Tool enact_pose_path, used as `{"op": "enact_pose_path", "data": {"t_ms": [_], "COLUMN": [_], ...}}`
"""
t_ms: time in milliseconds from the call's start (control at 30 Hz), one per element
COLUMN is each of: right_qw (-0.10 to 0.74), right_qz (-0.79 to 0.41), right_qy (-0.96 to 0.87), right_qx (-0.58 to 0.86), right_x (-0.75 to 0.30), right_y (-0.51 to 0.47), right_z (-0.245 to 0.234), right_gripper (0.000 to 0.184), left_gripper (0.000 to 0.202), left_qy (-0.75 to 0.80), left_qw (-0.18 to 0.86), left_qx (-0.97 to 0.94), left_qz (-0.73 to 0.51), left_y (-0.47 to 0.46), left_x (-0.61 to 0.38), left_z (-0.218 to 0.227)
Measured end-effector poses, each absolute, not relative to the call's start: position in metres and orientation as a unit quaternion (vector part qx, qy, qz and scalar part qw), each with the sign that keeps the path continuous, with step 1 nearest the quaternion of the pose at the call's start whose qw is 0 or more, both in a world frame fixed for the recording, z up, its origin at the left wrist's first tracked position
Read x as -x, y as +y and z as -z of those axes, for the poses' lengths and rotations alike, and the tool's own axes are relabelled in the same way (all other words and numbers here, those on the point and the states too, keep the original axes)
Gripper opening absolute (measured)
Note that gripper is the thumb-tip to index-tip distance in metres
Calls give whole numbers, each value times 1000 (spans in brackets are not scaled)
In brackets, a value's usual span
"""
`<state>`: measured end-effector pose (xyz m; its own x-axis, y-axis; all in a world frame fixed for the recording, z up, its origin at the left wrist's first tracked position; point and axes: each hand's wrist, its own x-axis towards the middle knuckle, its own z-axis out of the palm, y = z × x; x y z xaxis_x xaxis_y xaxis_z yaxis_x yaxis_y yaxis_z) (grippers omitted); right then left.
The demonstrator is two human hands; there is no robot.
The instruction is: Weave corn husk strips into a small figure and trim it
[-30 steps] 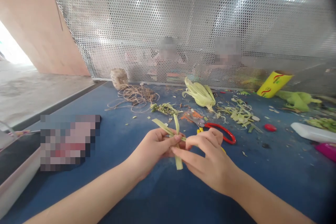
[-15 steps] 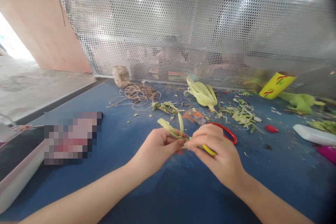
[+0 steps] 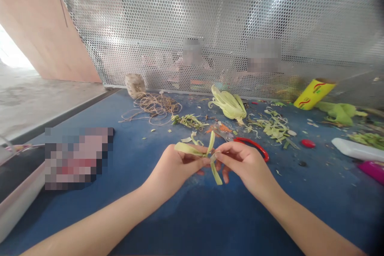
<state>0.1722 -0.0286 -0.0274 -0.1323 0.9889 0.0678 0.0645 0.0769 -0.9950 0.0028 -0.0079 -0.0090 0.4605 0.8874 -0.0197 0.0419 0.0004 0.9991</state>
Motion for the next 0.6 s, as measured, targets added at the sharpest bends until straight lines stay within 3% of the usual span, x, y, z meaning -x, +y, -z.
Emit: {"op": "enact_pose_path", "data": {"t_ms": [67,167,267,400,600], "right_qw": [474,480,379,324,341], "right_qz": [-420,-134,78,143,79], "right_qy": [-614,-752,-857,-888,-891], "right_qx": [473,432,341,294,288], "right_x": [-172,-176,-183,-190,-190], "right_y": [-30,-35,-39,-37,-35], "right_z": [29,27,20,14,14], "right_gripper": [8,25,29,22,16], "left_gripper": [21,23,20,15,13], "left_qy": [379,377,380,394,387], "left_qw": [620,677,717,720,697], "left_qx": [-595,-541,-492,-483,-527], "left_qz": [-344,-327,-315,-304,-294], "left_y": [-8,-7,-6,-5,-8], "left_x": [-2,-2,-2,-2,-3], "left_z": [8,7,6,3,3]}}
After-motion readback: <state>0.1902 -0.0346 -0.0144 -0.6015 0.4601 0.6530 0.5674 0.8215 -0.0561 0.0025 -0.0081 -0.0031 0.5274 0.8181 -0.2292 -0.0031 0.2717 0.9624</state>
